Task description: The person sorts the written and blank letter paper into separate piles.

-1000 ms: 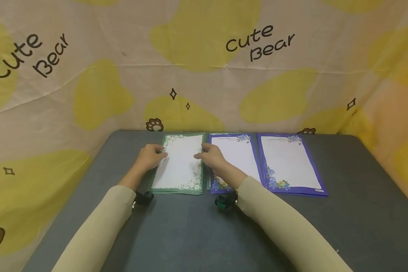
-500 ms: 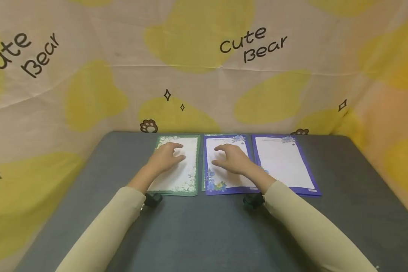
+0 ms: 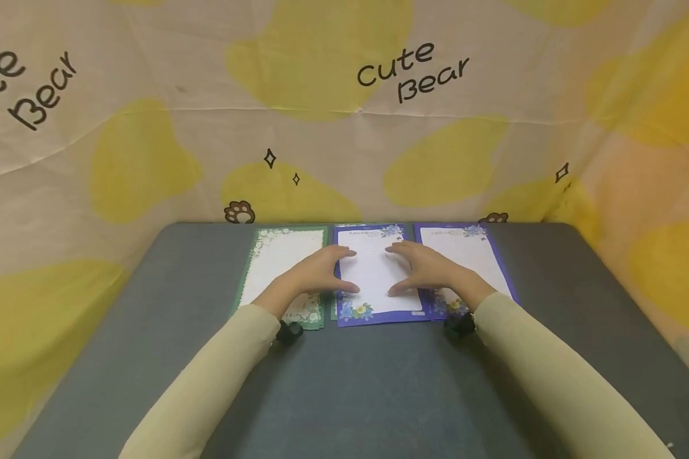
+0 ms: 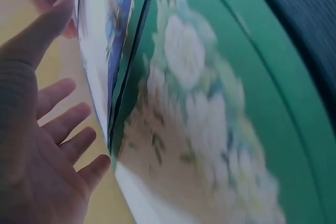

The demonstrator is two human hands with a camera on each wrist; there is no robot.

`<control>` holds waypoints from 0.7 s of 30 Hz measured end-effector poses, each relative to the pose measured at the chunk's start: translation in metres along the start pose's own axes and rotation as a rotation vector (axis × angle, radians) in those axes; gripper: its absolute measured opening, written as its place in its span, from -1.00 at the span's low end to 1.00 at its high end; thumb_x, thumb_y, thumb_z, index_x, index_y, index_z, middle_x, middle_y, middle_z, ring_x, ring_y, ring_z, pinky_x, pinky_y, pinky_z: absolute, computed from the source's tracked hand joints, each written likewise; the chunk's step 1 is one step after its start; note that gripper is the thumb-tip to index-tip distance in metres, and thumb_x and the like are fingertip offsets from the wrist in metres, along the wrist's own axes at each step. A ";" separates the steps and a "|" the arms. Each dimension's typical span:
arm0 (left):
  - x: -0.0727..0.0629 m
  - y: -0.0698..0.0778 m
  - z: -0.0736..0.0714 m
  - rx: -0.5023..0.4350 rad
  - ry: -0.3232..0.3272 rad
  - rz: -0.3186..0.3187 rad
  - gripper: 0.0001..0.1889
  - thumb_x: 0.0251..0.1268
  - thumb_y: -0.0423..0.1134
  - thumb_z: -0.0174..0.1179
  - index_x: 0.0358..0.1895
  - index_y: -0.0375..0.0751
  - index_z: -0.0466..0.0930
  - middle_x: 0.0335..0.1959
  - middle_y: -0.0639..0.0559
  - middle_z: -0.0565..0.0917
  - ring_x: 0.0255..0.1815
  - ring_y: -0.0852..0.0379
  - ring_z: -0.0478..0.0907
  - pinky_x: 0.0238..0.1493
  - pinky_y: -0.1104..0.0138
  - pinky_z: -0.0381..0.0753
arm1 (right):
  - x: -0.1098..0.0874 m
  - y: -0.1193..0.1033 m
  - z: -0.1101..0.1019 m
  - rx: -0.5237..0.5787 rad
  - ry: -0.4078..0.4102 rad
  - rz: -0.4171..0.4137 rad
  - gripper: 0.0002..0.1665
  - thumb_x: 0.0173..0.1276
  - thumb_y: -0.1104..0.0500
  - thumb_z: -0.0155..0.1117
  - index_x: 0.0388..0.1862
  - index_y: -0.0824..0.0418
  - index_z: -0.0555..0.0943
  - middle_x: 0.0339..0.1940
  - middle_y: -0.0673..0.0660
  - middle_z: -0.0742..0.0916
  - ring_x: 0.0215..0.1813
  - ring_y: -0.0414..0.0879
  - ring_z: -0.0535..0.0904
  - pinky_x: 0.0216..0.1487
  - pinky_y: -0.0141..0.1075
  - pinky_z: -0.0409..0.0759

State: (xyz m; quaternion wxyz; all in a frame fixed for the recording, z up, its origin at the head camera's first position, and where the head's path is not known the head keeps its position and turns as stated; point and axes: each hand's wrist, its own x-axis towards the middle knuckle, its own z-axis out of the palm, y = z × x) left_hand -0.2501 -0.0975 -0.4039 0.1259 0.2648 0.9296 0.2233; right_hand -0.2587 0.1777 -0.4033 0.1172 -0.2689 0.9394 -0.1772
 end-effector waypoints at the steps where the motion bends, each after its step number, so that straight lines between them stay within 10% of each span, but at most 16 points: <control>1: 0.002 0.000 0.002 0.014 -0.009 0.001 -0.05 0.14 0.22 0.42 0.53 -0.17 0.30 0.59 -0.17 0.28 0.64 -0.14 0.15 0.65 0.01 0.11 | 0.000 0.001 0.000 -0.002 -0.006 0.003 0.21 0.04 -0.28 0.59 0.56 0.19 0.31 0.60 0.28 0.34 0.64 0.29 0.14 0.61 0.22 0.10; 21: 0.009 0.002 0.014 0.179 -0.003 -0.063 -0.06 0.16 0.33 0.33 0.53 -0.10 0.32 0.60 -0.03 0.29 0.65 -0.13 0.13 0.65 -0.21 -0.12 | -0.006 0.011 0.009 -0.038 -0.030 0.040 0.13 0.13 -0.38 0.46 0.57 0.10 0.32 0.63 0.21 0.30 0.64 0.25 0.16 0.59 0.23 0.14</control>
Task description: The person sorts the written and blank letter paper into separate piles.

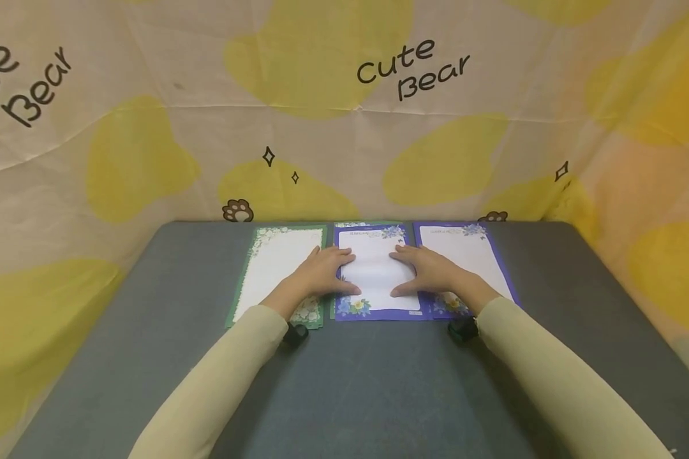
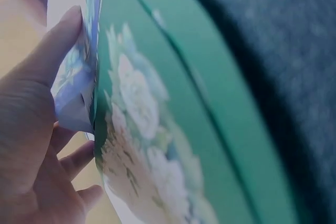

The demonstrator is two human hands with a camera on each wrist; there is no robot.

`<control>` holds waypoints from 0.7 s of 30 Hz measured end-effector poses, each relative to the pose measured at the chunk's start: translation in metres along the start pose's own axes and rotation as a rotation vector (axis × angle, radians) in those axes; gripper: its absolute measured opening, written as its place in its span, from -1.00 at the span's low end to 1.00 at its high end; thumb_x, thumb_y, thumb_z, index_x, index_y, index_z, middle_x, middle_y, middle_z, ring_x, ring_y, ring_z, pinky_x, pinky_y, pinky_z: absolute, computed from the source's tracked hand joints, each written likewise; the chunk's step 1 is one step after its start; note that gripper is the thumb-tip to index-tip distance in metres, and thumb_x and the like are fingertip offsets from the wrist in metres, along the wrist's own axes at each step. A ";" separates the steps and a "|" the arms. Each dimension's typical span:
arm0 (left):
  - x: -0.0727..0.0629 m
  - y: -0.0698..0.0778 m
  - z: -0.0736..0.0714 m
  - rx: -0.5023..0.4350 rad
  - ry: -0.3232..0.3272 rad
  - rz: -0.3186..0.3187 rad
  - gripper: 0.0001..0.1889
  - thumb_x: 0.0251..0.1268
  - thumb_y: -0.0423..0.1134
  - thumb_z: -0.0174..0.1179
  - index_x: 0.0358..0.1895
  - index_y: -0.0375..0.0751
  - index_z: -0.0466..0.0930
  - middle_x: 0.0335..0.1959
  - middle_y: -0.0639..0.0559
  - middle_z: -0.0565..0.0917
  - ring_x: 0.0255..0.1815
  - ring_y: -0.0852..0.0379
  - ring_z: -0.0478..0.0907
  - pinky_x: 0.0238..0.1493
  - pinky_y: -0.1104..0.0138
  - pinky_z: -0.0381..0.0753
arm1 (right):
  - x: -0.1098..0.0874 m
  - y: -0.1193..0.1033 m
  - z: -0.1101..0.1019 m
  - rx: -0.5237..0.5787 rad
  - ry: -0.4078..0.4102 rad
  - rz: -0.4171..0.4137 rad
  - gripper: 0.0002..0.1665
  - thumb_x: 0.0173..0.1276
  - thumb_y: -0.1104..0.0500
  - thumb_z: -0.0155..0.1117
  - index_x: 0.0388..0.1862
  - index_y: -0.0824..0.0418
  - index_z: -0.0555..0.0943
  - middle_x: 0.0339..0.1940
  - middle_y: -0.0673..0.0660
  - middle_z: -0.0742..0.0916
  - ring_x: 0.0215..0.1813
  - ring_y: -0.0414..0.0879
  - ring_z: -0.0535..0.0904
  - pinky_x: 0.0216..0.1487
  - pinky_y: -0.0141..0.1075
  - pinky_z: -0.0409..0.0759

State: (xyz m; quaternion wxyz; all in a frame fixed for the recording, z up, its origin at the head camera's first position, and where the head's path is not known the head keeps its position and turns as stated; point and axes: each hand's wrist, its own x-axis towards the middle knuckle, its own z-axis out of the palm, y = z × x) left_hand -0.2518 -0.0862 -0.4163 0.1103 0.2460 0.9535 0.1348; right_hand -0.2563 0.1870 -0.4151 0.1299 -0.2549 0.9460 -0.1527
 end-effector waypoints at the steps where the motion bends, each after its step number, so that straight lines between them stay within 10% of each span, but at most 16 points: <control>1: 0.000 0.000 0.000 0.006 0.013 0.006 -0.09 0.17 0.32 0.34 0.51 -0.10 0.35 0.57 -0.02 0.33 0.63 -0.12 0.18 0.64 -0.21 -0.09 | 0.000 0.000 0.000 -0.002 0.006 0.003 0.11 0.14 -0.38 0.46 0.56 0.10 0.34 0.62 0.21 0.32 0.63 0.26 0.18 0.59 0.24 0.15; 11: 0.000 -0.002 -0.001 0.015 0.079 0.067 -0.30 0.28 0.22 0.30 0.38 -0.09 0.53 0.45 -0.02 0.51 0.48 -0.12 0.44 0.59 -0.10 0.20 | 0.000 -0.003 0.001 0.054 0.097 0.011 -0.22 0.23 -0.25 0.47 0.35 0.07 0.57 0.27 0.13 0.71 0.15 0.06 0.66 0.25 0.06 0.61; 14: 0.001 -0.004 -0.001 -0.024 0.099 0.094 -0.34 0.30 0.20 0.29 0.35 -0.09 0.56 0.36 -0.03 0.60 0.37 -0.10 0.55 0.50 0.00 0.39 | -0.002 -0.004 -0.001 0.096 0.149 0.026 -0.20 0.26 -0.24 0.44 0.38 0.12 0.55 0.37 0.20 0.63 0.28 0.16 0.59 0.34 0.15 0.52; 18: -0.002 -0.003 -0.004 -0.087 0.093 0.083 -0.31 0.30 0.22 0.29 0.40 -0.06 0.51 0.34 -0.01 0.62 0.38 -0.07 0.55 0.47 0.05 0.44 | -0.009 -0.005 -0.006 0.197 0.313 0.142 -0.16 0.43 -0.27 0.24 0.46 0.25 0.44 0.51 0.37 0.44 0.52 0.34 0.34 0.50 0.25 0.32; 21: -0.006 -0.004 -0.006 -0.121 0.088 0.060 -0.27 0.30 0.23 0.29 0.45 -0.05 0.44 0.39 -0.02 0.57 0.45 -0.07 0.47 0.51 0.03 0.39 | -0.013 -0.005 -0.011 0.393 0.407 0.277 -0.19 0.52 -0.28 0.07 0.48 0.26 0.40 0.35 0.41 0.57 0.32 0.32 0.55 0.35 0.17 0.53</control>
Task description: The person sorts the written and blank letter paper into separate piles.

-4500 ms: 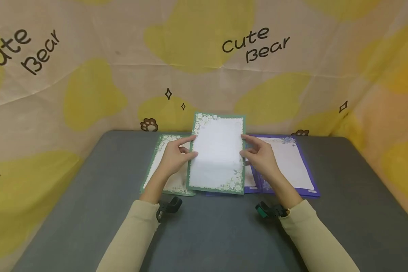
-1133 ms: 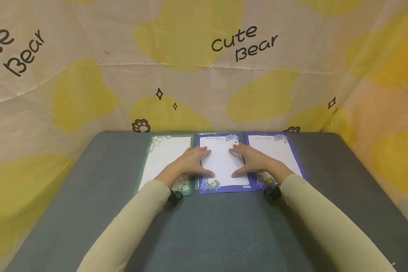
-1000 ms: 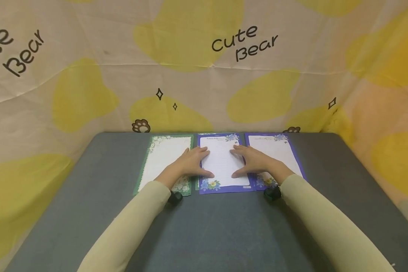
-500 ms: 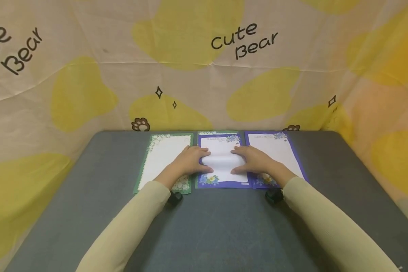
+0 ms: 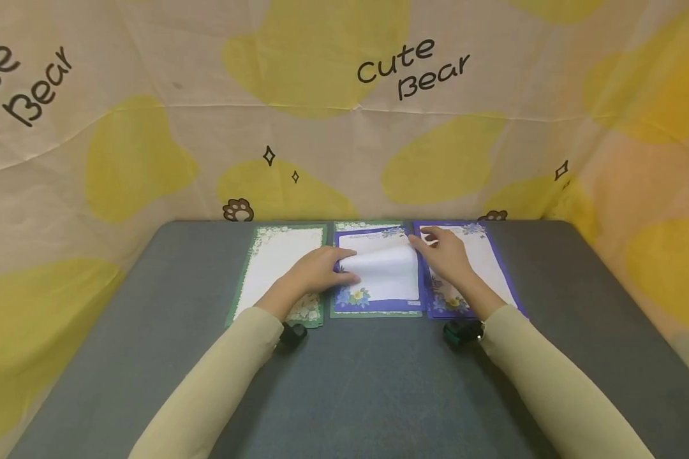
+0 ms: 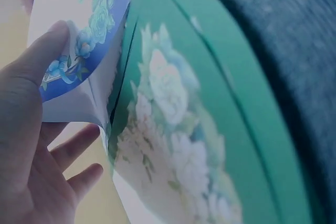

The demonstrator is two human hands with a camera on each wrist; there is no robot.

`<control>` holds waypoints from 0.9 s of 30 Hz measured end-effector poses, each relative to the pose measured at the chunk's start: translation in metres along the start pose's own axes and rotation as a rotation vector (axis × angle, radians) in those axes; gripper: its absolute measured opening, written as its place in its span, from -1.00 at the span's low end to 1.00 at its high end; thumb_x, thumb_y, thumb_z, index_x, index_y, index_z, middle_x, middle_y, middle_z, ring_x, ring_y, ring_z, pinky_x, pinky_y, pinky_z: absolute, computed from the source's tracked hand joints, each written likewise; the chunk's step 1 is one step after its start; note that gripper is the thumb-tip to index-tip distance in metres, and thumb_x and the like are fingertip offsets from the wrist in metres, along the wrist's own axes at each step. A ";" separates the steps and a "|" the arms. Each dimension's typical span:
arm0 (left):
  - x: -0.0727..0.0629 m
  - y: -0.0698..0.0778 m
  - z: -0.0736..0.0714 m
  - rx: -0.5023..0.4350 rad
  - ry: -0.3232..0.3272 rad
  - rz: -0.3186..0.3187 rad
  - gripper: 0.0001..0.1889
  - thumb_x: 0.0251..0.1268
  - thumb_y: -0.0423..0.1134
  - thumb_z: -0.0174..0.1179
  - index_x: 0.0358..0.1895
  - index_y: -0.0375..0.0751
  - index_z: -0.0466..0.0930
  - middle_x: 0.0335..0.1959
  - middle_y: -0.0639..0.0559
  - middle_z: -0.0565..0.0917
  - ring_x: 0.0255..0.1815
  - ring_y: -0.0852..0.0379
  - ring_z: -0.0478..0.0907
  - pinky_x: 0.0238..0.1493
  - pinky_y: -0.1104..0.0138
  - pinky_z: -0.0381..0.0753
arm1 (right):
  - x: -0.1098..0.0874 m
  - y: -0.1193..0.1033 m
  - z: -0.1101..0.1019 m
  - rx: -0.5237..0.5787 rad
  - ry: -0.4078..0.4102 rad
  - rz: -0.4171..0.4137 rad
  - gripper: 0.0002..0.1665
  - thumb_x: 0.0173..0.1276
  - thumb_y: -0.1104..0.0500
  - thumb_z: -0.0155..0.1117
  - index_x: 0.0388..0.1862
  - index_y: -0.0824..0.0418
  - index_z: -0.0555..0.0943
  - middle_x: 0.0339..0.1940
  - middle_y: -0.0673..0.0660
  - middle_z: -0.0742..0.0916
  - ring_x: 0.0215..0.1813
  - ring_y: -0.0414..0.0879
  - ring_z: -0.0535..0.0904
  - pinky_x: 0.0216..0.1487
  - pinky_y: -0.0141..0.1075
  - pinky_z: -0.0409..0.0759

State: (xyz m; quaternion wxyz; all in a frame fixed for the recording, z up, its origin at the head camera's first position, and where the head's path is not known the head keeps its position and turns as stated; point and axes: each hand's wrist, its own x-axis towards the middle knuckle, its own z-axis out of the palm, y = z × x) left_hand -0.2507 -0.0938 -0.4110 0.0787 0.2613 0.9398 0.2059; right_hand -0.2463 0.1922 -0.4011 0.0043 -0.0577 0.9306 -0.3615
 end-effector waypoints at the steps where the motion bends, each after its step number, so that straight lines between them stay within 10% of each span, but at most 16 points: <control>1: -0.001 0.000 -0.001 -0.006 0.002 -0.003 -0.26 0.30 0.23 0.29 0.46 -0.05 0.43 0.40 -0.03 0.56 0.46 -0.07 0.46 0.51 0.02 0.39 | -0.002 0.000 -0.002 0.075 0.005 0.043 -0.19 0.54 -0.28 0.05 0.50 0.24 0.37 0.31 0.40 0.60 0.24 0.30 0.61 0.28 0.14 0.60; 8: -0.005 0.003 -0.005 -0.034 0.019 0.003 -0.23 0.30 0.23 0.29 0.50 -0.04 0.38 0.44 -0.04 0.52 0.49 -0.08 0.43 0.52 0.01 0.37 | -0.010 -0.001 -0.002 0.444 -0.123 0.122 -0.28 0.58 -0.13 0.08 0.59 0.10 0.25 0.50 0.33 0.46 0.41 0.30 0.47 0.42 0.21 0.45; 16: -0.007 0.007 -0.005 -0.077 0.029 0.010 -0.15 0.30 0.23 0.29 0.57 0.00 0.24 0.63 -0.06 0.22 0.64 -0.12 0.16 0.62 -0.04 0.17 | -0.016 -0.008 0.006 0.604 -0.040 0.118 -0.46 0.60 0.16 0.08 0.51 0.17 0.39 0.67 0.17 0.23 0.68 0.17 0.09 0.64 0.13 0.10; 21: -0.010 0.012 -0.001 -0.286 0.077 -0.104 -0.11 0.32 0.24 0.26 0.63 0.12 0.08 0.69 -0.09 0.01 0.66 -0.16 0.11 0.57 -0.14 0.21 | -0.019 -0.011 0.006 0.651 0.022 0.123 -0.45 0.58 0.19 0.10 0.51 0.14 0.40 0.63 0.20 0.30 0.60 0.18 0.27 0.59 0.03 0.27; 27: -0.009 0.024 0.002 -0.635 0.270 -0.167 -0.42 0.49 0.02 0.17 0.49 -0.05 0.37 0.40 -0.17 0.54 0.23 -0.16 0.65 0.19 0.00 0.68 | -0.023 -0.010 -0.001 0.684 0.064 0.109 -0.44 0.57 0.21 0.10 0.51 0.12 0.39 0.71 0.15 0.11 0.71 0.10 -0.02 0.65 0.01 0.08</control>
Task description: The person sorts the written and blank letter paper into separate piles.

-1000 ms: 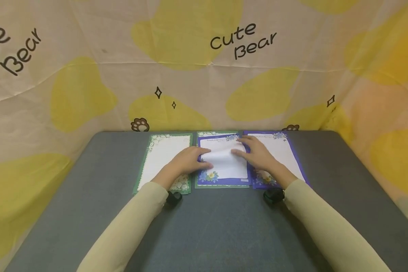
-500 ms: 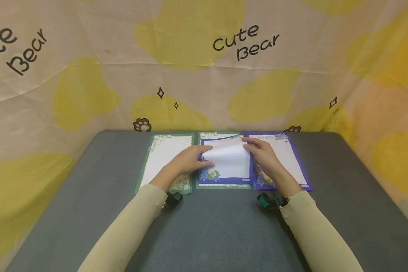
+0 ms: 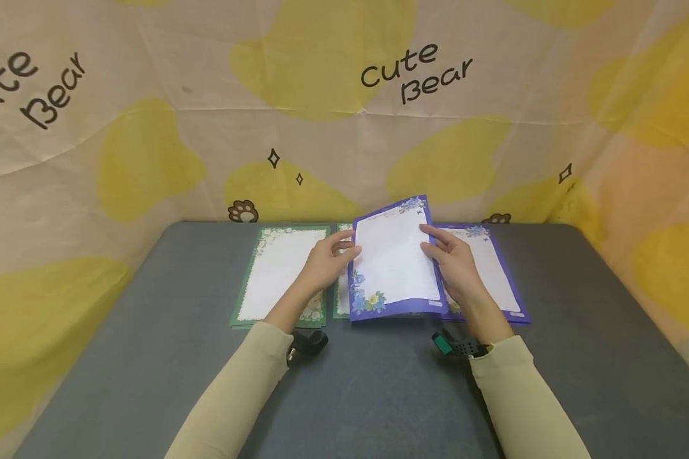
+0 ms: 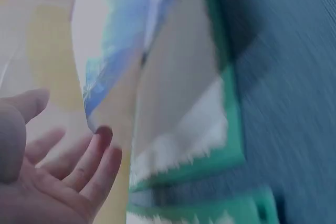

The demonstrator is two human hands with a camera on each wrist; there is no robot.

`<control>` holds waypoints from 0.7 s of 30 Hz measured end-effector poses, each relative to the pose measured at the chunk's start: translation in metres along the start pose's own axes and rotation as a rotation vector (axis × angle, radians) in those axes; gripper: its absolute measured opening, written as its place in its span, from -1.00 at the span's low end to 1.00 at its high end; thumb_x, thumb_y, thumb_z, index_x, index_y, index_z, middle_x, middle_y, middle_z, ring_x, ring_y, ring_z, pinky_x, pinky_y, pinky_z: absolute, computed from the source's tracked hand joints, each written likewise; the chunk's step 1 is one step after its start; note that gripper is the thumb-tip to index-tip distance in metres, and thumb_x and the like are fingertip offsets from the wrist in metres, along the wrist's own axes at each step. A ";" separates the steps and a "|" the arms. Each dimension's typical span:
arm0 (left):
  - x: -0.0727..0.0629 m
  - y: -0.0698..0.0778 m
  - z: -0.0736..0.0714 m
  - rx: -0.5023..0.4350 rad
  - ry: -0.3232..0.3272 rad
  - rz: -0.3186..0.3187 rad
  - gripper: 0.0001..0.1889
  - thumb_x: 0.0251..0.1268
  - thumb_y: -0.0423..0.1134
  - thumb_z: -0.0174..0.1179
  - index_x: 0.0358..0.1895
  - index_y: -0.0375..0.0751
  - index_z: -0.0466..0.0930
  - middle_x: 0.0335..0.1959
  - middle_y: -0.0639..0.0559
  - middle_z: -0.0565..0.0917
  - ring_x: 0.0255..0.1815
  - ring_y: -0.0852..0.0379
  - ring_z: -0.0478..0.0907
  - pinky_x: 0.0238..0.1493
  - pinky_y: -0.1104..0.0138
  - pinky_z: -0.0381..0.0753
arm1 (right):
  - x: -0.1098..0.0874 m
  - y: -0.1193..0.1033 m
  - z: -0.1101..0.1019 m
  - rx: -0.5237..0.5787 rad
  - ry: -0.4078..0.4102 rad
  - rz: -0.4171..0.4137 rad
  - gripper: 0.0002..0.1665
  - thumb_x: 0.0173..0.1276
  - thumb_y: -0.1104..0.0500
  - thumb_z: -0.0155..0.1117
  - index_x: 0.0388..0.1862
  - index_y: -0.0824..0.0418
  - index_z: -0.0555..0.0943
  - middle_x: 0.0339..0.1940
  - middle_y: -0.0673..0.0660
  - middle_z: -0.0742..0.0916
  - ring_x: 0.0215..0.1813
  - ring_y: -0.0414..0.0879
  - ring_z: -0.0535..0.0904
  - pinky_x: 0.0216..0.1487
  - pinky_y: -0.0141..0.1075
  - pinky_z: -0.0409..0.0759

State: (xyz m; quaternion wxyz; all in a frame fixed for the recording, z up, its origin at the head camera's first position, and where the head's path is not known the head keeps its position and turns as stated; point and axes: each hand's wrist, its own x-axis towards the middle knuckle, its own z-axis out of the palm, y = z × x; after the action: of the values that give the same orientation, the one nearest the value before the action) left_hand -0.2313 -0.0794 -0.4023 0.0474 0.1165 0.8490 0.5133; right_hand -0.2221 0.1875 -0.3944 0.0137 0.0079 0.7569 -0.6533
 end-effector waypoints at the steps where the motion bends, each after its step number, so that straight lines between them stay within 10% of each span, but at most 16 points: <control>1: 0.000 0.001 0.001 -0.048 0.024 0.000 -0.47 0.48 -0.04 0.19 0.44 -0.08 0.44 0.36 -0.17 0.58 0.15 -0.15 0.69 0.13 0.04 0.71 | 0.000 -0.001 -0.002 -0.002 0.003 -0.005 -0.44 0.57 0.21 0.11 0.51 0.12 0.39 0.71 0.15 0.09 0.72 0.10 -0.06 0.66 0.02 0.05; 11: 0.005 0.009 0.013 -0.399 0.004 -0.126 -0.55 0.35 -0.21 0.33 0.30 -0.06 0.59 0.27 -0.16 0.65 -0.01 0.08 0.72 0.04 0.24 0.75 | -0.010 -0.011 -0.022 -0.039 0.015 -0.048 -0.39 0.55 0.20 0.14 0.55 0.07 0.35 0.71 0.11 0.11 0.72 0.11 -0.01 0.66 0.07 0.04; 18: 0.010 0.018 0.022 -0.368 0.057 -0.054 -0.58 0.31 -0.25 0.37 0.24 -0.05 0.65 0.28 -0.07 0.63 -0.18 0.20 0.71 -0.02 0.29 0.76 | -0.013 -0.014 -0.036 -0.099 0.001 -0.025 -0.34 0.53 0.19 0.18 0.57 0.02 0.33 0.60 0.17 0.38 0.44 0.12 0.47 0.20 -0.40 0.64; 21: 0.010 0.022 0.027 -0.331 0.087 -0.020 -0.57 0.29 -0.24 0.38 0.23 -0.03 0.66 0.27 -0.06 0.63 -0.31 0.22 0.70 -0.09 0.35 0.75 | -0.016 -0.015 -0.044 -0.137 0.012 -0.031 -0.34 0.52 0.19 0.20 0.57 0.06 0.33 0.63 0.18 0.33 0.50 0.17 0.41 0.32 -0.24 0.61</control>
State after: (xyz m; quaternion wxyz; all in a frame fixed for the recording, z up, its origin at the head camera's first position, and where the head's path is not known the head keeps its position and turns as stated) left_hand -0.2322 -0.0433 -0.3950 0.0343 0.0764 0.7551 0.6502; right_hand -0.2073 0.2287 -0.3732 -0.0003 -0.0010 0.7999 -0.6002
